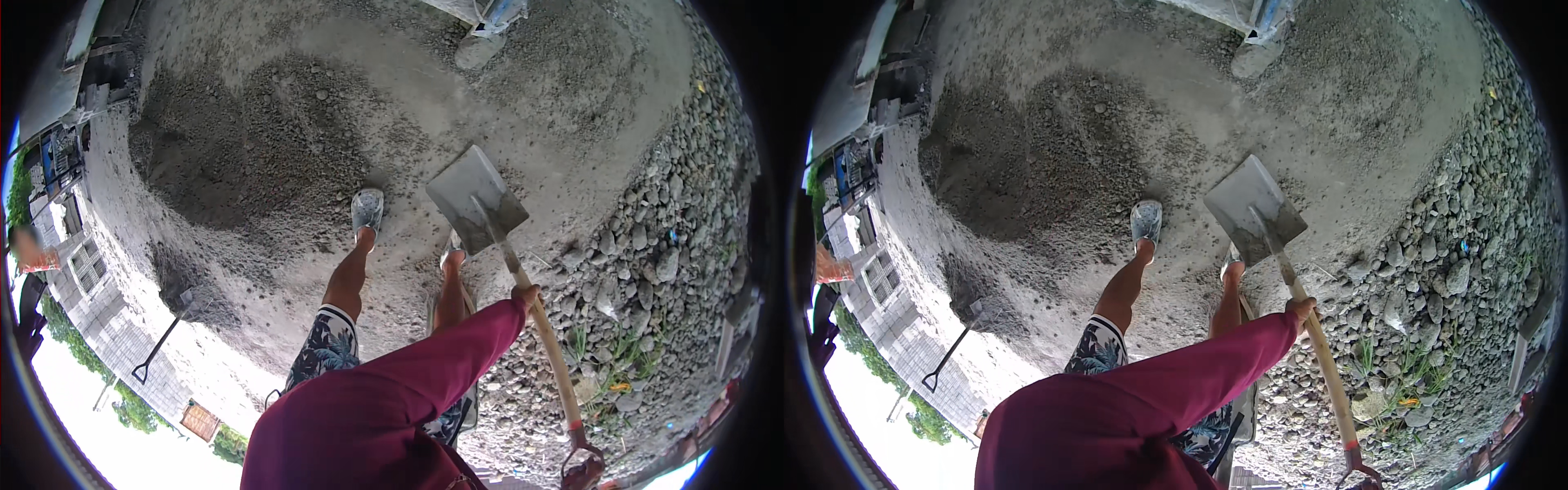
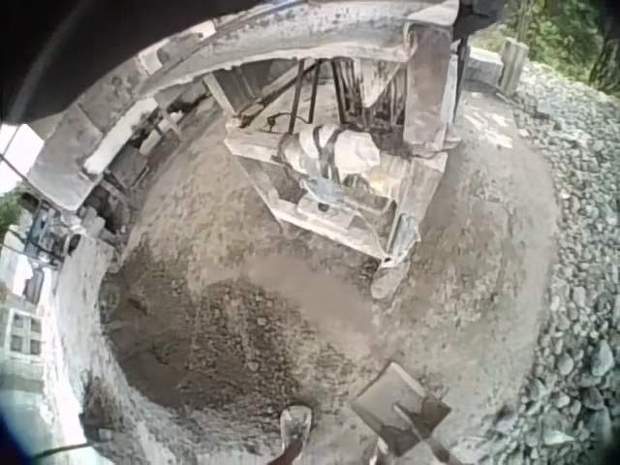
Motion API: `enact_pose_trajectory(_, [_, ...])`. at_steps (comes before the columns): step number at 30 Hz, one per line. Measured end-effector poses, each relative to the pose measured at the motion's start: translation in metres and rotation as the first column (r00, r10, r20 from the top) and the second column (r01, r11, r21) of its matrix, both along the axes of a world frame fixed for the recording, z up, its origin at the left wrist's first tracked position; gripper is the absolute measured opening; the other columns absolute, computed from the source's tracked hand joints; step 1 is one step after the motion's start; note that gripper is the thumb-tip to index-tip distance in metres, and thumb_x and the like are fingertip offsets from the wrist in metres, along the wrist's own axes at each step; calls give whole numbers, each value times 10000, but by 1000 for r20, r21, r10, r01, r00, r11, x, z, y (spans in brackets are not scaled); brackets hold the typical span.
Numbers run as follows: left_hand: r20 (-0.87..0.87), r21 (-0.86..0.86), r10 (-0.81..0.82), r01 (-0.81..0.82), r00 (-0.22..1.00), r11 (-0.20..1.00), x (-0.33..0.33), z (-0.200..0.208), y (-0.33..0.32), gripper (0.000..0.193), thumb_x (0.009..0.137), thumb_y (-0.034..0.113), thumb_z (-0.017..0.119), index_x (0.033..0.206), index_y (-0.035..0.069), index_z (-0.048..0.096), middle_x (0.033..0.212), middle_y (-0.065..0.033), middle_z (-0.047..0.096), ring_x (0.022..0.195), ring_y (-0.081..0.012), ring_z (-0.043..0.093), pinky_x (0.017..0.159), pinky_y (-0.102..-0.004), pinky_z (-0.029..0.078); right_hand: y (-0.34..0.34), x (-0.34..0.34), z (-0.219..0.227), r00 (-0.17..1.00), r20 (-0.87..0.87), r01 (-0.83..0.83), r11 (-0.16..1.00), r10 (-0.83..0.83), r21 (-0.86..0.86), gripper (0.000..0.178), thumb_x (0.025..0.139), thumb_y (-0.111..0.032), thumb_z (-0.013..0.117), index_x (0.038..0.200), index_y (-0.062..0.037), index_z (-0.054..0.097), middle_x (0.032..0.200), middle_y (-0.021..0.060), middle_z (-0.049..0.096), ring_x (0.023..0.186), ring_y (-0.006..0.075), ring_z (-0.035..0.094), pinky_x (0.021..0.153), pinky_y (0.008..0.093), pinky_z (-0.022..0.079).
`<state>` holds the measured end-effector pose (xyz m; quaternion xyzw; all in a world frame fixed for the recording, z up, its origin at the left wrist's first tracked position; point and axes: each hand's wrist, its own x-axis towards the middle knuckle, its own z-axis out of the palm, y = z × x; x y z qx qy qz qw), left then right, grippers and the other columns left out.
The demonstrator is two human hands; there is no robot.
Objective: The person shovels a wet concrete mixture from a pile into a block-making machine, clears several small stones from the mixture by hand, and then carries a newly formed concrete block away from the machine.
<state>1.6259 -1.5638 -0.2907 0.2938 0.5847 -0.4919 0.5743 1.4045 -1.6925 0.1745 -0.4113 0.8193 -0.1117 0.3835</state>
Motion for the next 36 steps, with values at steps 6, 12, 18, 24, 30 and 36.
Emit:
enact_pose_trajectory(6, [159,94,93,-109,983,990,149,-47,118,117,768,79,584,809,-3,512,652,-109,542,502,-243,562,485,-386,499,75,181,-86,918,61,-397,913,392,95,159,798,-179,626,935,-115,579,626,-91,422,470,4,371,372,163,301])
enact_pose_trajectory(12, [406,204,109,-207,907,957,405,-84,381,100,826,61,549,875,28,469,728,-83,503,618,-207,533,602,-396,493,260,413,-160,785,332,-549,835,524,-19,131,817,-116,616,731,-76,527,540,-16,446,393,60,404,353,201,323])
enact_pose_trajectory(18, [540,207,135,-287,831,935,456,-14,547,215,879,209,553,948,84,391,688,-51,489,547,-192,513,498,-358,460,388,436,-136,199,450,-888,355,870,-293,283,729,-62,741,906,-20,524,790,85,589,666,149,583,616,247,445])
enact_pose_trajectory(24, [752,221,32,-298,659,929,405,109,577,246,882,336,544,868,113,443,678,-39,503,565,-192,527,517,-350,467,357,345,-159,-481,145,-763,-331,865,-556,296,627,-104,753,837,-99,544,895,53,585,865,291,575,742,388,429])
enact_pose_trajectory(30, [825,-13,241,-409,511,913,365,205,460,297,799,346,621,884,100,478,702,-48,507,658,-210,560,606,-383,491,251,239,-168,76,433,-906,244,898,-347,222,680,-95,736,786,-69,543,935,68,583,905,235,562,809,377,438])
enact_pose_trajectory(36, [416,-163,548,-533,726,830,250,106,300,177,787,215,616,736,132,469,593,-11,464,486,-160,481,495,-359,427,132,121,-76,725,359,-631,775,588,6,225,779,-187,604,912,-8,631,858,82,637,779,187,608,705,316,482])
